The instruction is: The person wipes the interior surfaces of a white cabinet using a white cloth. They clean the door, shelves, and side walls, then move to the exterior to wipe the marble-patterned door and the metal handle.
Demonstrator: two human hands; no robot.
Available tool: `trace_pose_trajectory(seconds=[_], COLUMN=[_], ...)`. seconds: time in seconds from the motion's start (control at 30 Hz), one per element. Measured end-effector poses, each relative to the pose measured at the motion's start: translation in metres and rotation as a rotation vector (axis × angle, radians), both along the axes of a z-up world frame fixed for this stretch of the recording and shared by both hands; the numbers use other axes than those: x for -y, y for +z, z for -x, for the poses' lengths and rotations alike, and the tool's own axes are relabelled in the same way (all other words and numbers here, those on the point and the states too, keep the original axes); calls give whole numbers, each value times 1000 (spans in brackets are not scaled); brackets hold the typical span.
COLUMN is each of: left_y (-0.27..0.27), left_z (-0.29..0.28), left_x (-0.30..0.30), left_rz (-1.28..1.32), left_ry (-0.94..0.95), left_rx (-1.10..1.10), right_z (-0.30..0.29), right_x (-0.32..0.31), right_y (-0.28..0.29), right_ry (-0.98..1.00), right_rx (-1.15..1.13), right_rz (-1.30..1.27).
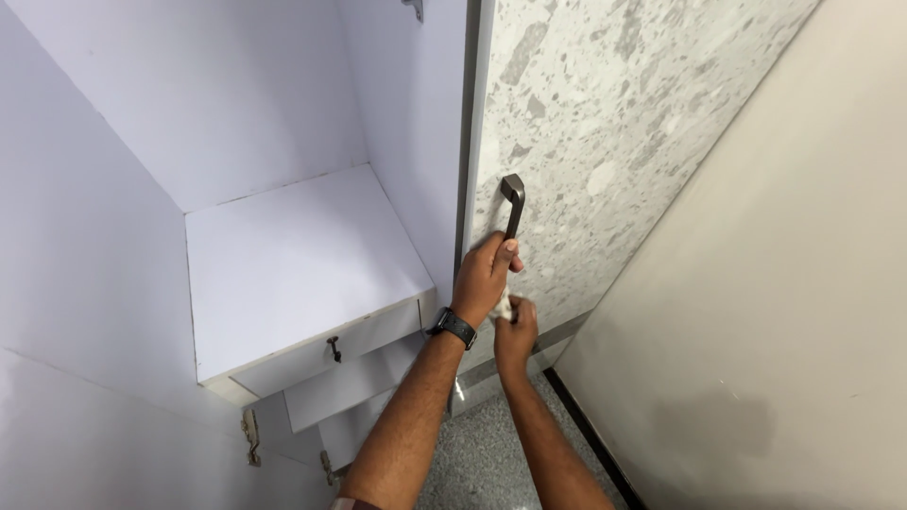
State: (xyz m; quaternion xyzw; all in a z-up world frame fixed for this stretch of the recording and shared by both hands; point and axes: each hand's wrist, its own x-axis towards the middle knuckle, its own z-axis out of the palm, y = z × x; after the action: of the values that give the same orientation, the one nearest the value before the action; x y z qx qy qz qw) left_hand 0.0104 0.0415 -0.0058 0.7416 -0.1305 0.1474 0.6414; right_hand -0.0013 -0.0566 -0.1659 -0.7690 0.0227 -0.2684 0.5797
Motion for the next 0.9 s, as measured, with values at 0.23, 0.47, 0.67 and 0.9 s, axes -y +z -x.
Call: trace_pose_trajectory(seconds=[0.23,0.47,0.67,0.9], left_y=[3,8,5,4], left_z=[-1,3,2,4], left_x=[-3,-1,-3,-3], left_rz=[7,-19,-18,5], left_ry=[-17,20,5,0], left_rx=[-2,5,-11,-8], right_z=[-1,2,6,-3], right_x=[12,21,4,2], right_y=[4,-32,26,-13], right_ry=[133,296,255,184], right_rx=[-1,87,66,-21], right_rz=[-62,-167,-195,-72])
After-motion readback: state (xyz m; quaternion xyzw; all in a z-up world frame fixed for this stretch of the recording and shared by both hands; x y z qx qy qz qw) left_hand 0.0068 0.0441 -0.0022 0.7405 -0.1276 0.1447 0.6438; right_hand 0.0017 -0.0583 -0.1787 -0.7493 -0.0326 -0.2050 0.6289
